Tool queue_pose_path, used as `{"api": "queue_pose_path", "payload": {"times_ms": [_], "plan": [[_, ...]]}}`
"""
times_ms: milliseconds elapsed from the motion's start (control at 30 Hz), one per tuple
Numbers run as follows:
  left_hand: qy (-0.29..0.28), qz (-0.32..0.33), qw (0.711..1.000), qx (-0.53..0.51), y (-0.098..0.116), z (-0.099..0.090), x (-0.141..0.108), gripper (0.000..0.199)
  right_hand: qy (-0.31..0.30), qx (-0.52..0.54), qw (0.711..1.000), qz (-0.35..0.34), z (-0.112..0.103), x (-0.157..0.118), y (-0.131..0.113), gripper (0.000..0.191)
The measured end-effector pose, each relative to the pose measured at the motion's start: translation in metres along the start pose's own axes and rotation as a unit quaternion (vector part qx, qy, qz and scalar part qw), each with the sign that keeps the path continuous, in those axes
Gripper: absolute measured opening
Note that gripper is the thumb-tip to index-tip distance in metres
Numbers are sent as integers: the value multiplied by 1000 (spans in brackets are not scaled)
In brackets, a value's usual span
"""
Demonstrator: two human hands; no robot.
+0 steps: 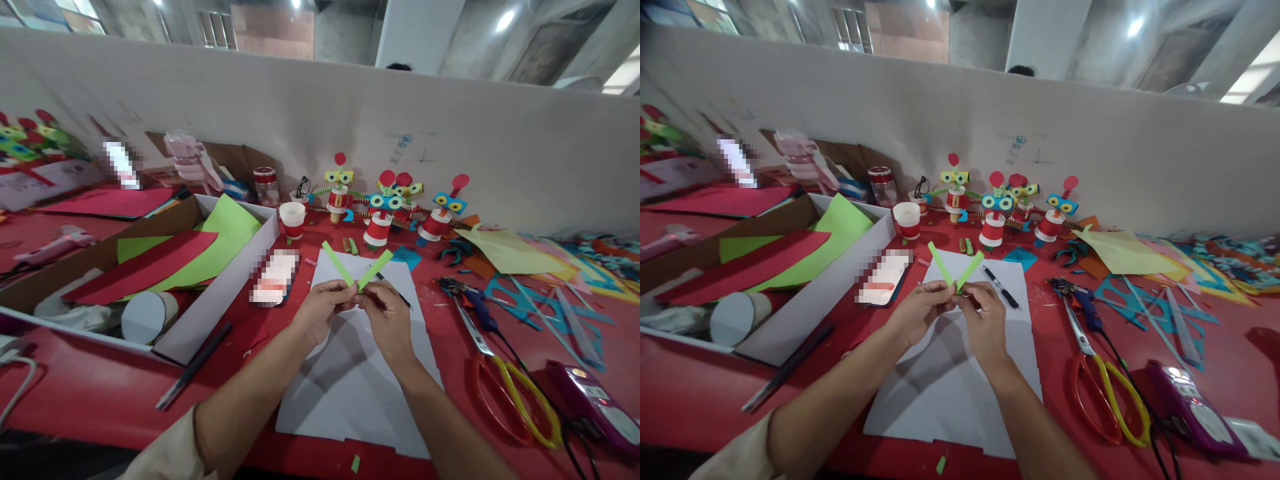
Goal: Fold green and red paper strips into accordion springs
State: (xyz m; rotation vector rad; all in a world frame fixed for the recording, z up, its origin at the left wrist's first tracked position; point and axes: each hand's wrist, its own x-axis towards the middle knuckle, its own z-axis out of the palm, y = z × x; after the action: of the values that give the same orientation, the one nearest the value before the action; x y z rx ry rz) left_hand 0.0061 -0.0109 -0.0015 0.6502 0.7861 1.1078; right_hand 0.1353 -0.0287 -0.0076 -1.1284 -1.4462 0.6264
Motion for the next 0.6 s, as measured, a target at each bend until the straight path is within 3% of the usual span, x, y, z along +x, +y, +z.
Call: {"api": "queue_pose_path", "payload": {"times_ms": [233, 600], "plan": [[-1, -15, 1000, -8, 1, 1, 0, 20, -30, 4, 1000, 5, -1, 1, -4, 14], [-13, 71, 997, 13, -1, 7, -4, 16, -20, 120, 987, 107, 2, -3, -4, 16]]}}
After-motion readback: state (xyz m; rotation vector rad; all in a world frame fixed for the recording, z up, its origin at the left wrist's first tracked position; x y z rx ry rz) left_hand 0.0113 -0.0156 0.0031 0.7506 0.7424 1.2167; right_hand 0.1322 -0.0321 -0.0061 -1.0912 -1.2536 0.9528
